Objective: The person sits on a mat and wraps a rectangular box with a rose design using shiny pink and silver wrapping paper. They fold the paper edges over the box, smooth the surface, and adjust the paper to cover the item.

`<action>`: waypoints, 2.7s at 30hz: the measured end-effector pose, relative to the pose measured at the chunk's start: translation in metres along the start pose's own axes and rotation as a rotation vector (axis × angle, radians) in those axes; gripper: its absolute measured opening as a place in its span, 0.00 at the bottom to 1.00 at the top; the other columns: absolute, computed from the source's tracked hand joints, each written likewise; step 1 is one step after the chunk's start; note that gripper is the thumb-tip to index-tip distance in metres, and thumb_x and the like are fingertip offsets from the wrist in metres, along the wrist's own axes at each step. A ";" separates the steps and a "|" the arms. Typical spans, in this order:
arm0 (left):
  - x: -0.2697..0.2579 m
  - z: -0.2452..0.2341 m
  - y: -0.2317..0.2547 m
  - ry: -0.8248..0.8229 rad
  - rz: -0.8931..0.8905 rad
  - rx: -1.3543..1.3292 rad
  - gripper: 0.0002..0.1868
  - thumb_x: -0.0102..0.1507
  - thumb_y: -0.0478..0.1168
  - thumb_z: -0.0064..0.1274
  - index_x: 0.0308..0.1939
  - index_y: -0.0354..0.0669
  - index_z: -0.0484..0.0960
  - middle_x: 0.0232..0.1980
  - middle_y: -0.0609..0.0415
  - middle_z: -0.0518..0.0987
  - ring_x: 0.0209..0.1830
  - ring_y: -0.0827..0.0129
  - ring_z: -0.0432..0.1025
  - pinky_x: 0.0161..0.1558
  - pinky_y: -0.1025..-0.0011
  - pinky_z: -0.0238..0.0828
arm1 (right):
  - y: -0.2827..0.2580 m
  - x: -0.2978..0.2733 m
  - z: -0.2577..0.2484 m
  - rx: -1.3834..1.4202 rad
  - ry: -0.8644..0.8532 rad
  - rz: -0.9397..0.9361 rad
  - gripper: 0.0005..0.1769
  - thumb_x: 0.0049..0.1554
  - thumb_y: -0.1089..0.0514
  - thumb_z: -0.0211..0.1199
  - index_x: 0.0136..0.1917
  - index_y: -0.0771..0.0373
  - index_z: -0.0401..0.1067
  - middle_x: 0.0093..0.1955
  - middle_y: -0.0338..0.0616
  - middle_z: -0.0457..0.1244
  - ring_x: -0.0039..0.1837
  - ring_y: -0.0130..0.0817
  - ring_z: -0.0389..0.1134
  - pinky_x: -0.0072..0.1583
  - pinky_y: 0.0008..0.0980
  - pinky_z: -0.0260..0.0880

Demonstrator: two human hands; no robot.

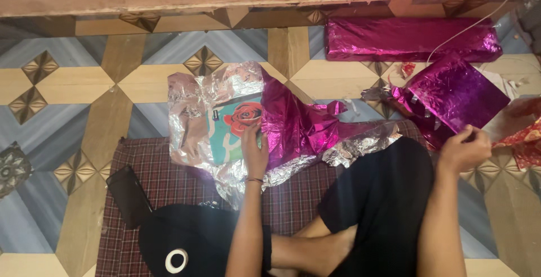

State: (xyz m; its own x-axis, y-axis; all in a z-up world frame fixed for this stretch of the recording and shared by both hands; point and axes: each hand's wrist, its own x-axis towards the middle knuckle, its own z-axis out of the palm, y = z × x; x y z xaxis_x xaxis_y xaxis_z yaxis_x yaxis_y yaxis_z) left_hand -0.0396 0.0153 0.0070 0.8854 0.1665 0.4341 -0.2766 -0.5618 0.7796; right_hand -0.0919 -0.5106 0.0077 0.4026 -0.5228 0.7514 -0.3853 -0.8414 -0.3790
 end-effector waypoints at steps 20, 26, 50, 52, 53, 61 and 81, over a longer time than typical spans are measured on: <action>0.006 0.011 0.000 0.034 0.010 0.112 0.18 0.67 0.39 0.52 0.59 0.37 0.77 0.57 0.42 0.77 0.58 0.46 0.70 0.60 0.53 0.65 | 0.023 -0.011 0.019 -0.141 -0.190 -0.002 0.05 0.63 0.63 0.63 0.50 0.65 0.78 0.47 0.56 0.69 0.46 0.57 0.70 0.50 0.53 0.66; 0.006 0.006 -0.002 0.031 0.028 0.090 0.18 0.66 0.38 0.53 0.58 0.36 0.77 0.56 0.40 0.77 0.58 0.44 0.70 0.60 0.52 0.65 | 0.050 0.045 0.022 -0.472 -0.197 -0.242 0.06 0.64 0.61 0.60 0.44 0.63 0.70 0.42 0.49 0.67 0.44 0.48 0.70 0.47 0.46 0.68; 0.004 0.011 -0.005 0.057 0.035 0.123 0.18 0.64 0.36 0.54 0.57 0.35 0.77 0.56 0.41 0.77 0.57 0.45 0.70 0.59 0.53 0.65 | 0.020 -0.012 -0.025 -0.323 -0.374 -0.546 0.12 0.71 0.52 0.63 0.60 0.62 0.78 0.49 0.47 0.63 0.50 0.43 0.68 0.49 0.38 0.68; 0.004 0.011 -0.004 0.061 0.040 0.105 0.18 0.65 0.36 0.53 0.58 0.35 0.77 0.55 0.41 0.77 0.57 0.45 0.71 0.59 0.53 0.66 | 0.004 -0.008 -0.030 -0.253 -0.386 -0.459 0.14 0.69 0.53 0.63 0.62 0.64 0.79 0.51 0.50 0.65 0.52 0.46 0.67 0.52 0.40 0.69; 0.005 0.010 -0.004 0.053 0.008 0.076 0.19 0.65 0.37 0.53 0.59 0.36 0.76 0.55 0.41 0.78 0.57 0.46 0.71 0.59 0.53 0.66 | -0.005 -0.002 -0.033 -0.219 -0.401 -0.427 0.14 0.68 0.52 0.64 0.59 0.64 0.79 0.51 0.52 0.65 0.53 0.49 0.68 0.54 0.42 0.69; -0.012 -0.002 -0.002 -0.013 -0.253 -0.204 0.27 0.68 0.42 0.52 0.70 0.39 0.68 0.53 0.42 0.81 0.54 0.57 0.76 0.56 0.61 0.71 | -0.158 -0.012 -0.086 0.470 -0.392 -0.356 0.05 0.68 0.62 0.63 0.55 0.67 0.75 0.54 0.53 0.67 0.58 0.51 0.68 0.63 0.45 0.67; -0.038 -0.044 0.062 0.008 -0.353 -0.600 0.28 0.63 0.35 0.59 0.68 0.41 0.72 0.71 0.53 0.69 0.60 0.69 0.71 0.54 0.72 0.75 | -0.307 -0.129 -0.095 0.748 -1.260 -0.752 0.15 0.57 0.53 0.62 0.52 0.65 0.77 0.44 0.58 0.70 0.46 0.57 0.72 0.48 0.50 0.71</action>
State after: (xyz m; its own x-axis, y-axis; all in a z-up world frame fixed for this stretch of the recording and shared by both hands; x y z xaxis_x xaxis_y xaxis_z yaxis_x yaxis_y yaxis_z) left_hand -0.1066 0.0100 0.0584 0.9581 0.2644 0.1102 -0.1335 0.0717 0.9885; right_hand -0.1044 -0.1713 0.0784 0.8265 0.5471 0.1328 0.5075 -0.6217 -0.5966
